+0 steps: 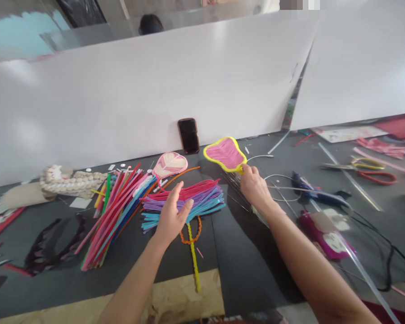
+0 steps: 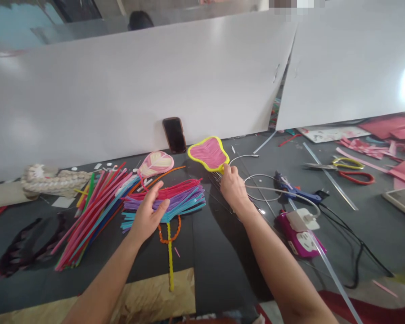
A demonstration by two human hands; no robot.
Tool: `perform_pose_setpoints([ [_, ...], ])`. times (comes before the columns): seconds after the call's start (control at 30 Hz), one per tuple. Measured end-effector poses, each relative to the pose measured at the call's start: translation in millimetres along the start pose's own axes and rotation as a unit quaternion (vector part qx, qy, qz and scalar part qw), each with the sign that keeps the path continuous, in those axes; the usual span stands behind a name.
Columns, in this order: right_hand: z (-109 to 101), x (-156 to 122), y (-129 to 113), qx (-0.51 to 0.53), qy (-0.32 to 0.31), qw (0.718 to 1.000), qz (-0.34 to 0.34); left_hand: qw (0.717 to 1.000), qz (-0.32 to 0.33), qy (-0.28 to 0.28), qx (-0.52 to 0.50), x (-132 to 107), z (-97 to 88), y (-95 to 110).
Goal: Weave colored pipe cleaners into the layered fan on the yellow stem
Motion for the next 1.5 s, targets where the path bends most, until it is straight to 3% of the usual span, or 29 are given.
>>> perform_pose_setpoints([
  [0.1,-8,-23,-22,0.11,0.09,0.986,-0.086,0.968,-0.084,-0.047,-0.231,5,9.4,16],
  [0.23,-5,-54,-55,0.216,0.147,0.944,-0.201,0.872,-0.108,-0.069,-0.473,7,19.9,43],
  [0.33,2,-66,-68,0.244,0.145,0.929,-0.239,0.828,-0.133,-0.055,-0.543,4,23.7,52],
  [0.43,9,-71,-71,0.255,0.15,0.918,-0.263,0.809,-0.155,-0.024,-0.566,0,25.3,49],
  [0.7,19,-75,-67,0.301,0.152,0.904,-0.264,0.801,-0.172,-0.008,-0.574,-1,28.5,43],
  [1.3,23,-78,-70,0.333,0.144,0.892,-0.27,0.814,-0.206,0.058,-0.54,-4,32.9,34],
  [1.43,23,-79,-68,0.411,0.099,0.876,-0.233,0.809,-0.206,0.058,-0.547,-5,30.1,36],
  [1.5,22,-78,-66,0.488,0.052,0.852,-0.184,0.802,-0.191,0.044,-0.564,-4,27.9,38],
])
Point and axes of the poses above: each hand's wrist, its own x-axis towards the middle knuckle, its own z-axis out of the palm, y = z × x, the point moved 2 cm from there along x, towards the middle knuckle, and after that the axes turned 6 degrees about -z, right-handed, at the moved point
